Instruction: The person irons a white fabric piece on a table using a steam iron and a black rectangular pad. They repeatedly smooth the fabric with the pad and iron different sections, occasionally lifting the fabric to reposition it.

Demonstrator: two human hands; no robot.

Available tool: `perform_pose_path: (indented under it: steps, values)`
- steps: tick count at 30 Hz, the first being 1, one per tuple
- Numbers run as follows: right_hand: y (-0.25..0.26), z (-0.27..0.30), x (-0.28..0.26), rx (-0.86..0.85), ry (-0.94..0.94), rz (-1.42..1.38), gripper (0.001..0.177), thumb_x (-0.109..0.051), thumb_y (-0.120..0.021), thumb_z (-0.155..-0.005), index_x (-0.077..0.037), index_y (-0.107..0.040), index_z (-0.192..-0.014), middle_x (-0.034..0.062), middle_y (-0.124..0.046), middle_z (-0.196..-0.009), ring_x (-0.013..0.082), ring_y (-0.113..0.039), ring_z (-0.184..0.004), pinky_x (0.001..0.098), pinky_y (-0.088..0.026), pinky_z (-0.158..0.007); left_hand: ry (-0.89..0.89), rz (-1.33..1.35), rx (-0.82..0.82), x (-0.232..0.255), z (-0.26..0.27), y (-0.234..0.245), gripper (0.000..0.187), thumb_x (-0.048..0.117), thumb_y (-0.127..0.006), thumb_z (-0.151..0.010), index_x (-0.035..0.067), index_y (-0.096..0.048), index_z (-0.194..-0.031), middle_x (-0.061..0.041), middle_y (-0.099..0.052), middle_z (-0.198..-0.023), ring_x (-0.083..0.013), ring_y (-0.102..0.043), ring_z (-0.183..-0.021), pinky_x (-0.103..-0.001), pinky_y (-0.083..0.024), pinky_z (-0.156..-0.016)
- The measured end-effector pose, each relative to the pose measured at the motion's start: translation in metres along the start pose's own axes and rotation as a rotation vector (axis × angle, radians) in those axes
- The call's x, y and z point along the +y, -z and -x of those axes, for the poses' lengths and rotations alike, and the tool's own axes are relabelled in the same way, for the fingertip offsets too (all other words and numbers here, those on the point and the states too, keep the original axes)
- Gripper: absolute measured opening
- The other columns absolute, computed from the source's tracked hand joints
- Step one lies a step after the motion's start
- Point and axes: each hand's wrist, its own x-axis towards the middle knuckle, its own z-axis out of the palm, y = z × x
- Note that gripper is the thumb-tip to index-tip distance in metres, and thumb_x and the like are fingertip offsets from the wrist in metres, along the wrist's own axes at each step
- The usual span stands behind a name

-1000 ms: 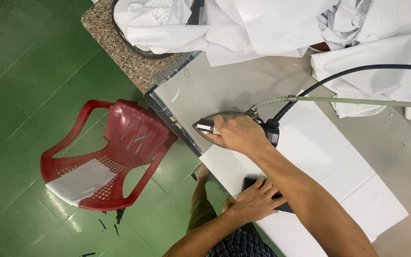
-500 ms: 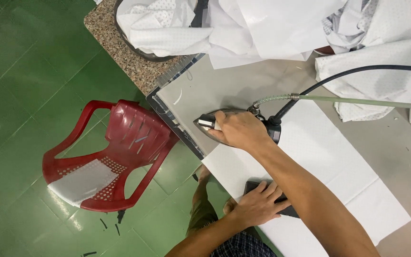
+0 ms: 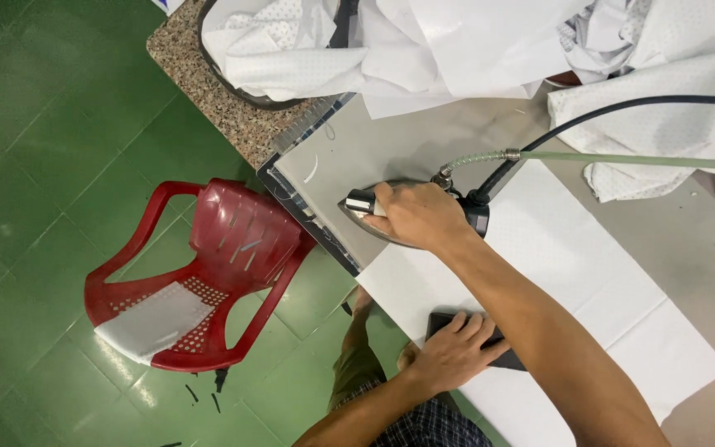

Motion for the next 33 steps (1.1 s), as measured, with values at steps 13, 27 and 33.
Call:
perform_pose_path:
  steps: [13,27,33]
  values:
    - [-0.056,0.064,0.027,0.309,-0.277,-0.103,0.058,-0.061,-0.047,-0.102,-0.003,-0.053,-0.105,0.0145,-0.067,-0.064,0.0418,-0.067,-0.055,0.0507,-0.052,-0.046,0.078,0.078,-0.114,-0.037,0.081,0.038,0.069,0.032,-0.088,-0.079,0.013,-0.058,-0.139,-0.026,-0.051,-0.126,-0.0414,-0.051,-0.112,-0.055,-0.044,-0.098]
    - [-0.089,0.305,0.052,0.166,-0.891,-0.559,0.056,-0.059,-0.041,-0.103,-0.005,-0.052,-0.113,0.0203,-0.073,-0.095,0.0433,-0.071,-0.086,0.0522,-0.057,-0.071,0.079,-0.035,-0.164,-0.044,0.004,-0.008,0.060,0.047,-0.065,-0.095,0.020,-0.053,-0.147,-0.021,-0.055,-0.124,-0.0342,-0.055,-0.111,-0.046,-0.049,-0.089]
    - [-0.087,0.349,0.064,0.235,-1.021,-0.608,0.055,-0.053,-0.045,-0.103,-0.003,-0.057,-0.122,0.0222,-0.074,-0.096,0.0373,-0.076,-0.090,0.0463,-0.061,-0.076,0.089,-0.021,-0.195,-0.025,-0.076,-0.039,0.062,0.047,-0.070,-0.091,0.022,-0.056,-0.145,-0.017,-0.056,-0.124,-0.0317,-0.056,-0.113,-0.044,-0.048,-0.090]
